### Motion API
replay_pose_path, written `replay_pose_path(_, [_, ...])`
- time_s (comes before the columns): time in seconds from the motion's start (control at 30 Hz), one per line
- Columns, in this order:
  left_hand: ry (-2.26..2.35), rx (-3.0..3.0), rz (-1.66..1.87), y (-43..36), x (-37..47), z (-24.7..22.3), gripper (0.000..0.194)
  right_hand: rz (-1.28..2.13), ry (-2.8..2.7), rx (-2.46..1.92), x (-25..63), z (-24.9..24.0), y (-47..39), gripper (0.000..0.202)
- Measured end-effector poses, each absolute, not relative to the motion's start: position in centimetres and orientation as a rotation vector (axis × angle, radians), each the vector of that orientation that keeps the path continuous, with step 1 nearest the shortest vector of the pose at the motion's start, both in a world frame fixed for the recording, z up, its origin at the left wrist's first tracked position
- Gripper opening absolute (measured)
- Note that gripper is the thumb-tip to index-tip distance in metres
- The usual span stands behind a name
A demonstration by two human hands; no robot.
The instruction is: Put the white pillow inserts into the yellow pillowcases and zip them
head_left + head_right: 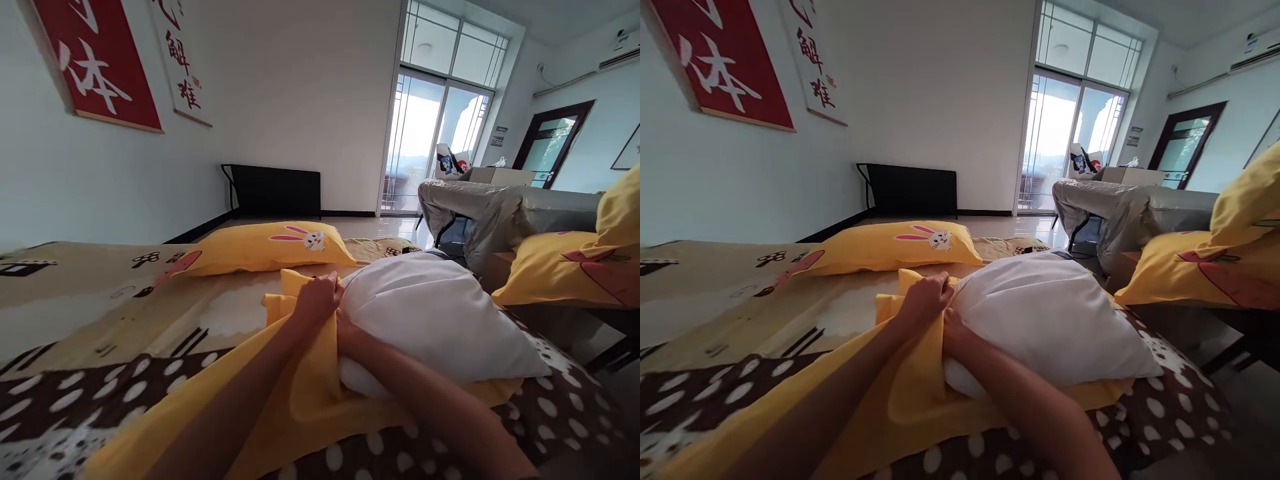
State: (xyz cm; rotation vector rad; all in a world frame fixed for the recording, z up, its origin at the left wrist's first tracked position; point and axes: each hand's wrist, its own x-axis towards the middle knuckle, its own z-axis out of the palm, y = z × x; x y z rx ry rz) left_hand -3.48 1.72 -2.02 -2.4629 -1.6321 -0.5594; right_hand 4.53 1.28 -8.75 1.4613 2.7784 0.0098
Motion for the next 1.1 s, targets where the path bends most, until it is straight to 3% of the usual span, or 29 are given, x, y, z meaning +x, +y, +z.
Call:
replay_pose_path(0.23, [-1.637,-2.552,-0.572,-0.8,-7.1,-2.7,0.025,-0.297,3.021,1.243,11.3,0.1,1.8,0.036])
replay_pose_path(0.3, [-1.636,-2.569,-0.542,-1.7,-7.7,-2.5,0.026,-0.128,3.096,1.434,13.5,2.0,2.7,0.045])
replay_pose_path(0.4, [-1.587,-2.61,-0.439,-3.2,-7.7,-2.2,0.025,0.166,2.985,1.647,15.9,2.0,4.2,0.075])
replay_pose_path(0.5, [-1.564,-2.602,-0.328,-4.1,-7.3,-1.9,0.025,0.03,2.862,1.699,16.7,-0.8,5.4,0.087])
replay_pose_path(0.73, [-1.604,-2.529,-0.232,-4.0,-6.7,-1.5,0.026,0.054,2.776,1.827,15.4,-5.1,5.5,0.053])
replay_pose_path(1.1, [-1.614,-2.429,-0.257,2.0,-6.5,0.2,0.025,0.646,2.715,1.684,10.0,-1.8,-3.4,0.037])
